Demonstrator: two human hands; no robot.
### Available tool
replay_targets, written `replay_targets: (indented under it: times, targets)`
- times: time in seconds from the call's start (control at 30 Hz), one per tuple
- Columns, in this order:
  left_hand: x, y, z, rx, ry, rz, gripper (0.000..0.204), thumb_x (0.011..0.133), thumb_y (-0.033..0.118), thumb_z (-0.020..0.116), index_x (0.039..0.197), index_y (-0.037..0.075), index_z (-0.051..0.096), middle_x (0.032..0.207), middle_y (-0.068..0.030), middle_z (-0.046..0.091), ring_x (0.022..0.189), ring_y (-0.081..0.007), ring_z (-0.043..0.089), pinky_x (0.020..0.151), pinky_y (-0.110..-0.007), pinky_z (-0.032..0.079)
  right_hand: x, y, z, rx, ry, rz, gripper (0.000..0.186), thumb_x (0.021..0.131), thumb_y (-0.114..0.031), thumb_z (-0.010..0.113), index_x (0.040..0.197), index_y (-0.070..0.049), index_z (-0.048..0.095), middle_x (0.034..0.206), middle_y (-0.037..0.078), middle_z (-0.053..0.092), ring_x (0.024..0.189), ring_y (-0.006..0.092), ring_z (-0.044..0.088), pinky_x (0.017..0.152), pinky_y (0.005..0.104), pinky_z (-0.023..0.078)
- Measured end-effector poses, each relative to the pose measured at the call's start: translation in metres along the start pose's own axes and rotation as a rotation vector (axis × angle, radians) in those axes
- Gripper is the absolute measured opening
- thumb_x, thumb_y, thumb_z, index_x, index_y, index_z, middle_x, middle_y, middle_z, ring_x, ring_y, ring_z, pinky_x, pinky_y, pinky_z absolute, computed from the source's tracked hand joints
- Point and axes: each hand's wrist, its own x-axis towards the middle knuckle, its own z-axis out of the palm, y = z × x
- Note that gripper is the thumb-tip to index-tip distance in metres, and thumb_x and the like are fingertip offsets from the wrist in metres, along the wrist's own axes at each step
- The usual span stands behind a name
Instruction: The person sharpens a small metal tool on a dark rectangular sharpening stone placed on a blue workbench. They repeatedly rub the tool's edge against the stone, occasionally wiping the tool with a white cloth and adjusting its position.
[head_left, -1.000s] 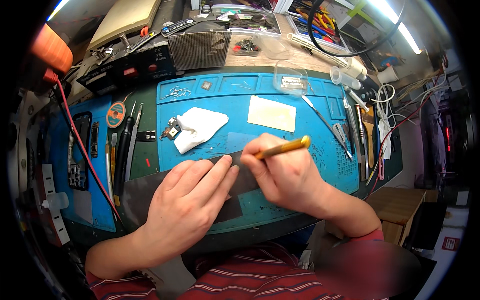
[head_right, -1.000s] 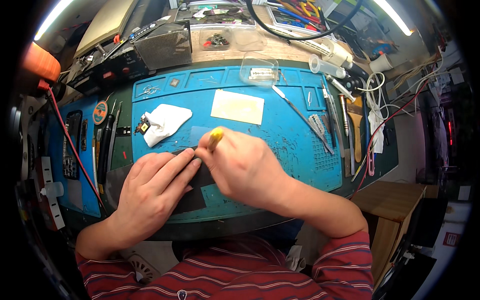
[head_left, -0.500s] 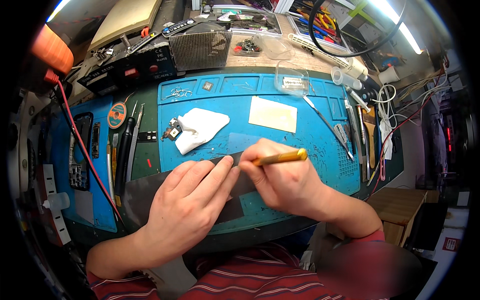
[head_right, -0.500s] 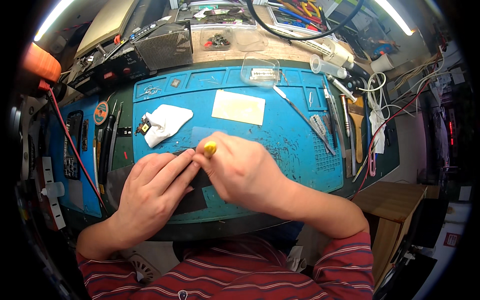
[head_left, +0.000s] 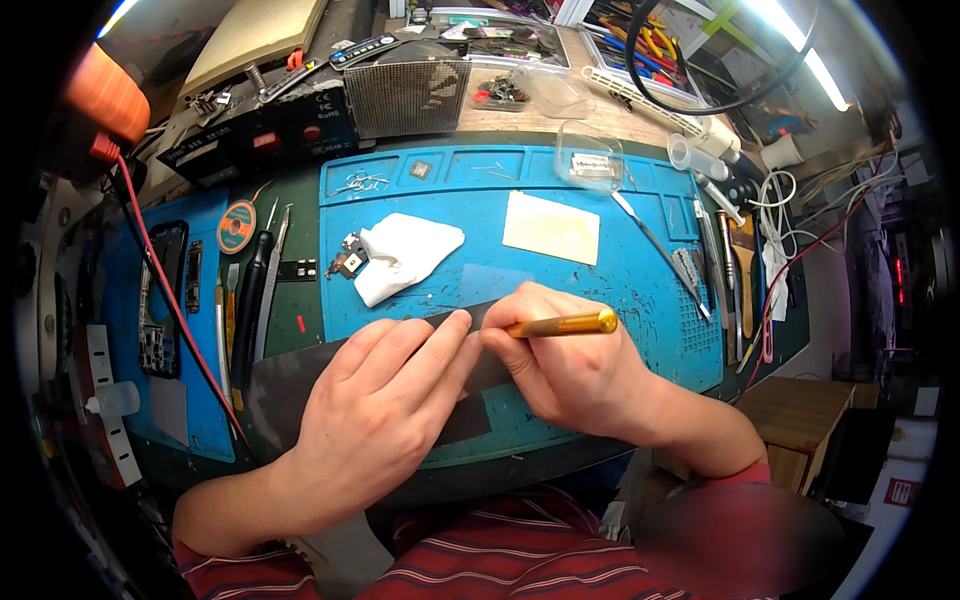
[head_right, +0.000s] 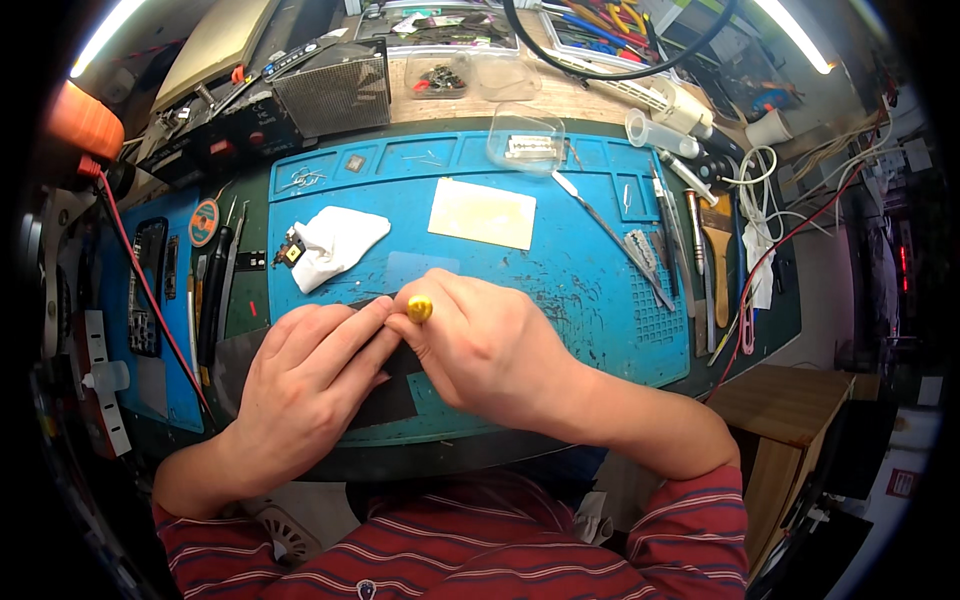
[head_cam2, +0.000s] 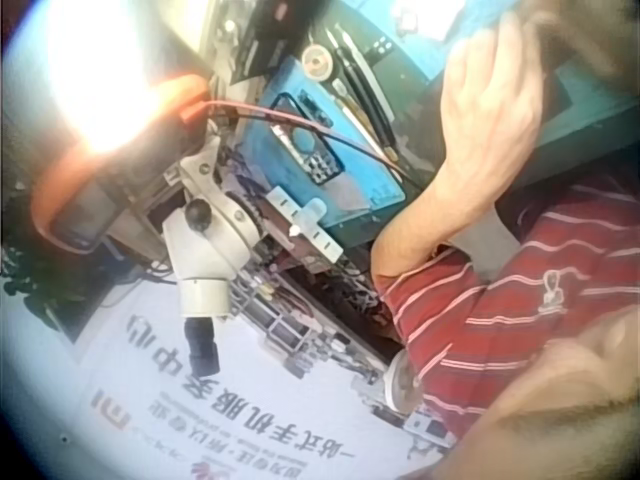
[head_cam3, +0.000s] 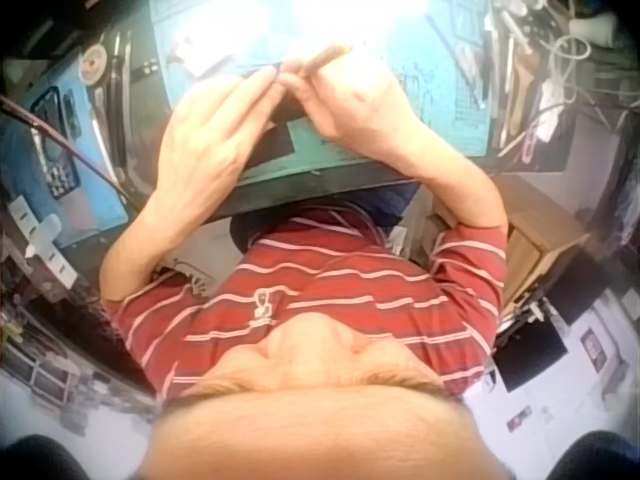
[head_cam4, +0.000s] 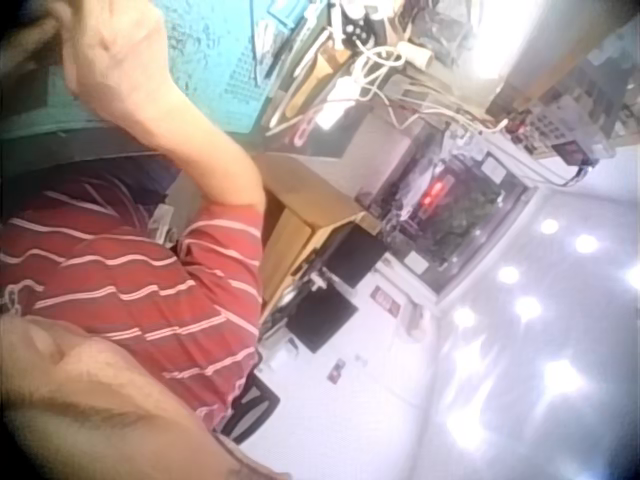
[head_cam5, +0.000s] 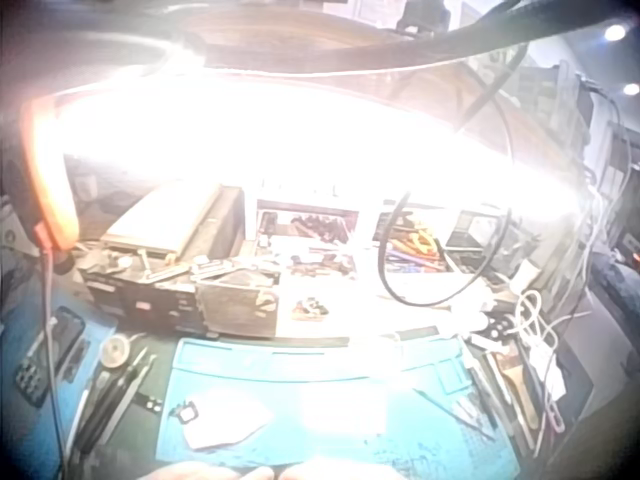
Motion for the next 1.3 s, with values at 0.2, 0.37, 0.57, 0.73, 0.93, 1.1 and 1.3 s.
replay_targets:
  times: [0.2, 0.37, 0.57, 0.73, 0.93, 1.1, 1.3]
  targets:
    - [0.0, 0.003, 0.0, -0.051, -0.005, -0.041, 0.055, 0.086, 0.014, 0.081, 0.139, 0.0, 0.074, 0.146, -0.0103, 0.068, 0.125, -0.0264, 0.065, 0.107, -0.045, 0.051, 0.0, 0.001, 0.0, 0.009, 0.007, -0.015, 0.012, 0.101, -0.003, 0.075, 0.101, 0.0, 0.064, 0.092, 0.014, 0.069, 0.074, 0.035, 0.071, 0.063, 0.0423, 0.058]
    - [-0.001, 0.003, 0.002, -0.048, -0.003, -0.042, 0.056, 0.085, 0.014, 0.081, 0.139, 0.0, 0.074, 0.146, -0.0107, 0.068, 0.125, -0.0264, 0.065, 0.107, -0.045, 0.051, 0.002, 0.006, -0.002, -0.013, 0.002, 0.001, 0.01, 0.102, -0.005, 0.074, 0.102, -0.001, 0.065, 0.093, 0.013, 0.069, 0.076, 0.0348, 0.071, 0.064, 0.0424, 0.058]
    - [-0.001, 0.003, 0.0, -0.04, -0.009, -0.043, 0.057, 0.087, 0.014, 0.081, 0.141, 0.001, 0.073, 0.145, -0.0107, 0.068, 0.125, -0.0263, 0.065, 0.107, -0.045, 0.051, 0.003, 0.006, -0.001, -0.002, 0.009, 0.007, 0.009, 0.102, -0.004, 0.074, 0.104, -0.001, 0.066, 0.091, 0.014, 0.069, 0.075, 0.0351, 0.071, 0.065, 0.0427, 0.058]
    - [0.001, 0.003, 0.0, -0.042, -0.012, -0.037, 0.056, 0.087, 0.015, 0.081, 0.141, 0.0, 0.073, 0.145, -0.0105, 0.068, 0.124, -0.0263, 0.065, 0.107, -0.045, 0.05, 0.0, 0.003, 0.0, -0.012, 0.006, -0.013, 0.011, 0.101, -0.003, 0.075, 0.101, 0.001, 0.064, 0.092, 0.013, 0.069, 0.073, 0.0349, 0.07, 0.063, 0.0425, 0.058]
    - [0.0, 0.0, 0.0, -0.012, 0.016, 0.004, 0.043, 0.093, 0.013, 0.073, 0.133, -0.004, 0.075, 0.14, -0.0129, 0.07, 0.12, -0.023, 0.066, 0.109, -0.04, 0.051, 0.0, 0.001, 0.001, -0.003, 0.003, -0.019, 0.011, 0.1, -0.003, 0.074, 0.1, 0.001, 0.064, 0.092, 0.014, 0.068, 0.075, 0.0349, 0.07, 0.062, 0.0423, 0.057]
    - [0.0, 0.0, 0.001, 0.001, 0.017, 0.002, 0.043, 0.092, 0.013, 0.073, 0.132, -0.003, 0.076, 0.139, -0.0128, 0.07, 0.121, -0.0229, 0.066, 0.11, -0.04, 0.051, 0.001, 0.001, 0.002, -0.006, -0.005, -0.02, 0.01, 0.102, -0.003, 0.073, 0.101, 0.001, 0.064, 0.088, 0.014, 0.065, 0.073, 0.0357, 0.069, 0.063, 0.0435, 0.057]
    - [-0.001, 0.004, 0.002, -0.036, 0.0, -0.047, 0.055, 0.086, 0.013, 0.079, 0.139, -0.001, 0.074, 0.147, -0.0107, 0.068, 0.124, -0.026, 0.066, 0.107, -0.044, 0.051, 0.003, 0.002, -0.001, -0.009, -0.008, 0.026, 0.011, 0.103, -0.006, 0.073, 0.102, 0.001, 0.065, 0.09, 0.015, 0.067, 0.076, 0.0357, 0.07, 0.065, 0.0428, 0.057]
